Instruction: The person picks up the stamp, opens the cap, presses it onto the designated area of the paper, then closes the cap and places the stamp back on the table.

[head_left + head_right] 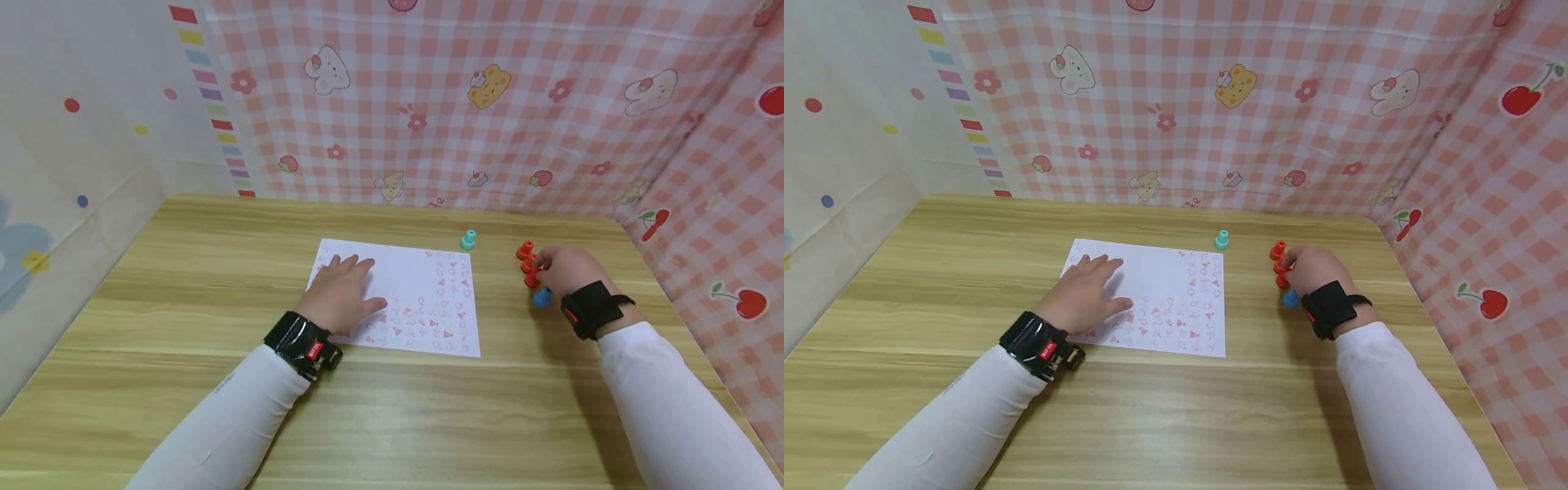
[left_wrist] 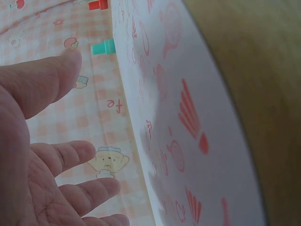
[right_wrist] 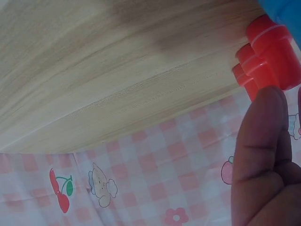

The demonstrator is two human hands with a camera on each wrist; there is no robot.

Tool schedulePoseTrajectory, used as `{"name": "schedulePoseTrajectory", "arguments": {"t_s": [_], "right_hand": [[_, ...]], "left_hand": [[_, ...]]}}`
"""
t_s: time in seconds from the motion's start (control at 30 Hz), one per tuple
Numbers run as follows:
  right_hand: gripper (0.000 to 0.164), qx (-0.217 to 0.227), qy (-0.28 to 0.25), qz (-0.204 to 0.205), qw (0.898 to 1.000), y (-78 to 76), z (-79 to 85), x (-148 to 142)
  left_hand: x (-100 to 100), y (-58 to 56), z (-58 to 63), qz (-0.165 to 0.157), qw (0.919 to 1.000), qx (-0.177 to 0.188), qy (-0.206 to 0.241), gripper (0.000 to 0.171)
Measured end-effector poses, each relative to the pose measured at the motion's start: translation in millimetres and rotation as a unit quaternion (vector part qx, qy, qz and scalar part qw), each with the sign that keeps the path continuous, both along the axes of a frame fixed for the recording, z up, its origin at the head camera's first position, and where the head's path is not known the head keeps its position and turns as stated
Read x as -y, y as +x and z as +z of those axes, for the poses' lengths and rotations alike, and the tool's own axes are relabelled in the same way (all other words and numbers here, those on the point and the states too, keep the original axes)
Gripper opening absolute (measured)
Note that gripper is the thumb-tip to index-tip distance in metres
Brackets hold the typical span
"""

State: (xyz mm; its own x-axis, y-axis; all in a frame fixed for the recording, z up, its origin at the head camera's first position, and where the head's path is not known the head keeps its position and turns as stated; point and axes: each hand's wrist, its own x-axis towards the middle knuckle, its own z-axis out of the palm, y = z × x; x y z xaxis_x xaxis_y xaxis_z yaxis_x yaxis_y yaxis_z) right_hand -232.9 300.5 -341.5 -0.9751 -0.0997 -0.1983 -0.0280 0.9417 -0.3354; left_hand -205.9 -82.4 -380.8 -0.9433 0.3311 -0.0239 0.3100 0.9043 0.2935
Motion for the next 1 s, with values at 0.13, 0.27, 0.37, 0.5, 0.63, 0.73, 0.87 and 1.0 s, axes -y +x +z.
{"name": "schedulePoseTrajectory", "arguments": {"t_s": [0.13,0.27,0.37,0.5,0.63,0.73,0.87,1.0], "right_hand": [[0.021,0.008,-0.002,0.005,1.000,-2.0,-0.2,1.2],[0.020,0.001,0.000,0.007,1.000,-1.7,-0.4,2.3],[0.020,0.004,-0.005,0.004,1.000,-1.9,-1.3,3.0],[0.019,0.006,-0.004,0.002,1.000,-2.9,-2.7,3.9],[0.018,0.005,-0.001,-0.001,1.000,-3.7,-3.4,4.1],[0.019,0.008,-0.002,-0.003,1.000,-4.2,-3.8,4.3],[0.019,0.009,-0.001,-0.006,1.000,-4.2,-3.8,4.4],[0.018,0.011,0.000,-0.005,1.000,-3.8,-3.0,4.7]], "left_hand": [[0.3,0.3,0.4,-0.002,1.0000,0.000,0.002,0.076],[0.5,0.3,0.4,-0.004,1.0000,-0.001,0.001,0.075],[0.5,0.2,0.2,-0.004,1.0000,-0.001,0.000,0.075],[0.4,0.4,-0.3,-0.002,1.0000,0.001,-0.001,0.075],[-0.1,1.3,-0.4,0.000,1.0000,0.001,-0.001,0.075],[-0.2,1.7,-0.3,0.000,1.0000,0.000,-0.002,0.075],[0.0,1.5,-0.5,-0.001,1.0000,0.000,-0.003,0.075],[-0.2,1.7,-0.1,0.000,1.0000,0.000,-0.003,0.075]]}}
